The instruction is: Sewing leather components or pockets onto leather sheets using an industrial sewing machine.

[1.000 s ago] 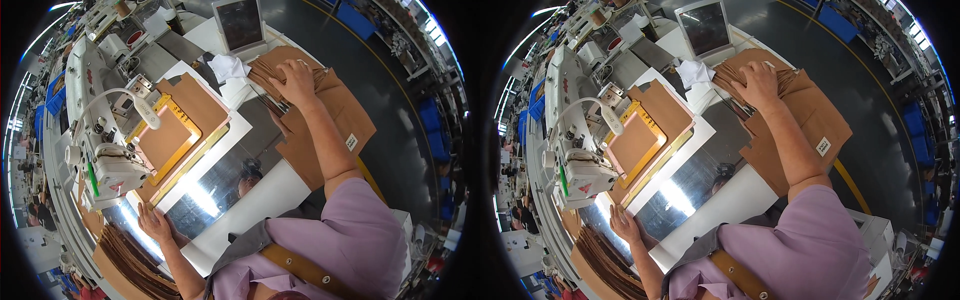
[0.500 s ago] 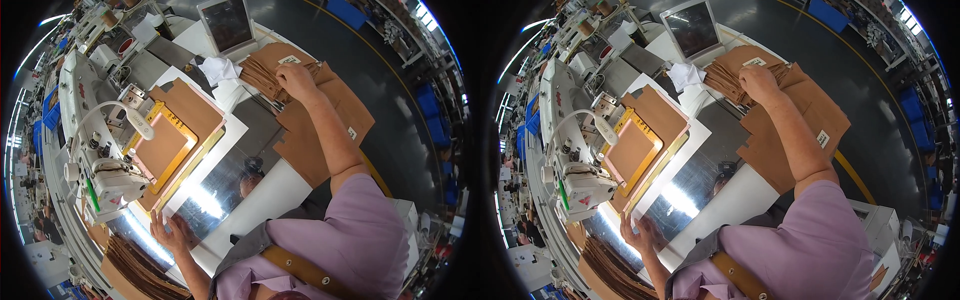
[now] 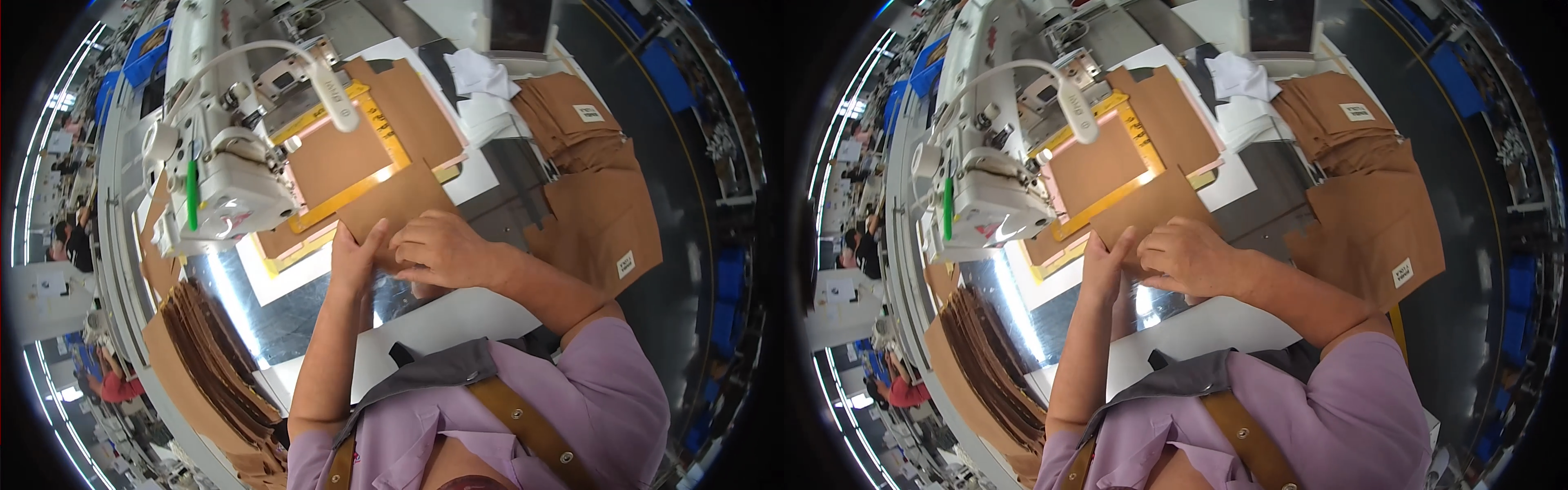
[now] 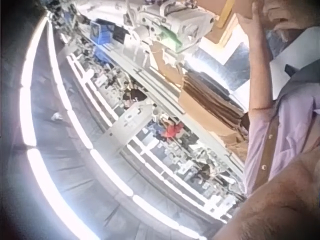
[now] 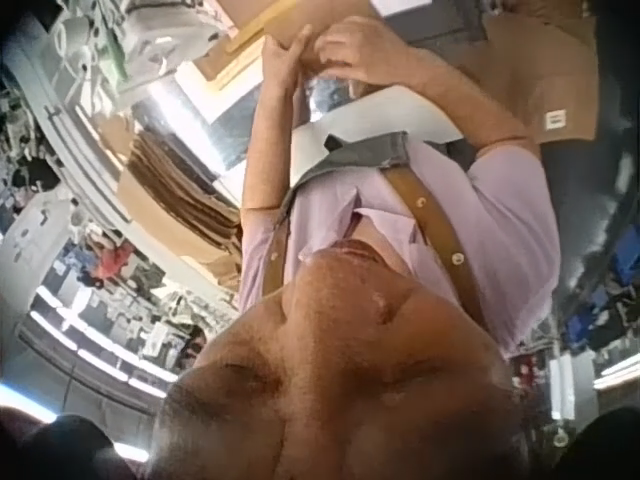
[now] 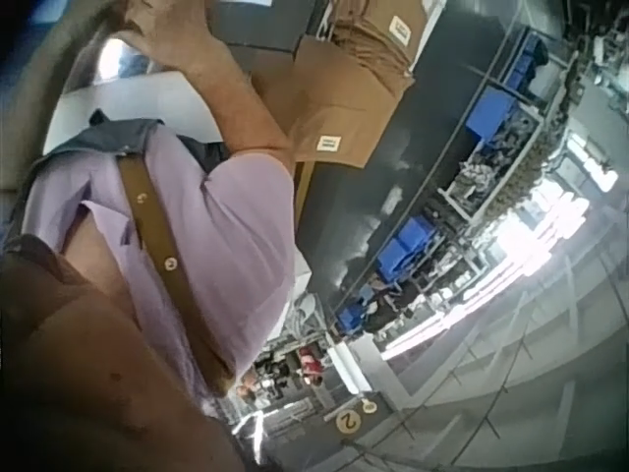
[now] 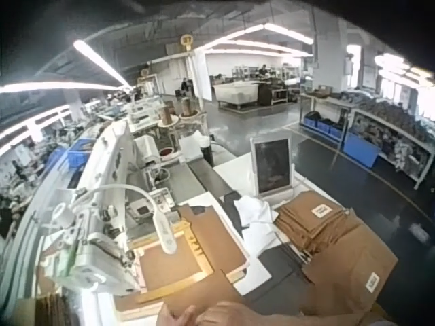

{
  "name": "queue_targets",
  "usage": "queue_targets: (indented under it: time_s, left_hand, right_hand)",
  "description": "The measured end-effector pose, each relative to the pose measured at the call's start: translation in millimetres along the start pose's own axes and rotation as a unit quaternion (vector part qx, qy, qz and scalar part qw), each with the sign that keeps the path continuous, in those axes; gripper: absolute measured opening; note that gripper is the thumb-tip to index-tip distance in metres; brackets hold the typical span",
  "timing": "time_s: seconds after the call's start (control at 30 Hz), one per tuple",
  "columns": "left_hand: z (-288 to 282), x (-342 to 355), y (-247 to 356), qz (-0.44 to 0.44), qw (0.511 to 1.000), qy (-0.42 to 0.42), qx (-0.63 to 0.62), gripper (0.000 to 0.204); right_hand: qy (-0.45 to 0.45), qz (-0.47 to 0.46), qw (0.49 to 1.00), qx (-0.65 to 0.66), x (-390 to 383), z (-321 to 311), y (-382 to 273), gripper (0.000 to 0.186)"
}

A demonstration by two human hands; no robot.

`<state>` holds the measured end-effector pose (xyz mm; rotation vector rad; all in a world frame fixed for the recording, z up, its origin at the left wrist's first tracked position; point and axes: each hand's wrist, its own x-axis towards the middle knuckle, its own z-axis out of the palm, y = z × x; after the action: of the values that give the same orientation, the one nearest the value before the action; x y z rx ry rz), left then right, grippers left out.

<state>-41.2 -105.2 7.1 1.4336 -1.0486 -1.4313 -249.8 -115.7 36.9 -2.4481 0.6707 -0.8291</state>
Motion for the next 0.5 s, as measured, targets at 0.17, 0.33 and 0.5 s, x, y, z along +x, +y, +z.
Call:
queue_targets:
  time_s: [0.17,0.33,0.5]
  left_hand:
    - [-13,-1,-14,-0.006,0.997,0.047,-0.056,0.038]
    - [-37,-7,-20,0.038,0.993,0.045,-0.102,0.037]
    - [-108,-2,-14,0.035,0.995,0.095,0.017,0.031]
  right_hand:
    - [0.156,0.034,0.987,-0.027,44,30,51,0.024]
    - [-0.018,0.096,0.995,0.002,67,11,100,0.018]
    - [-0.051,0.177,0.976,0.115,84,-11,129,0.018]
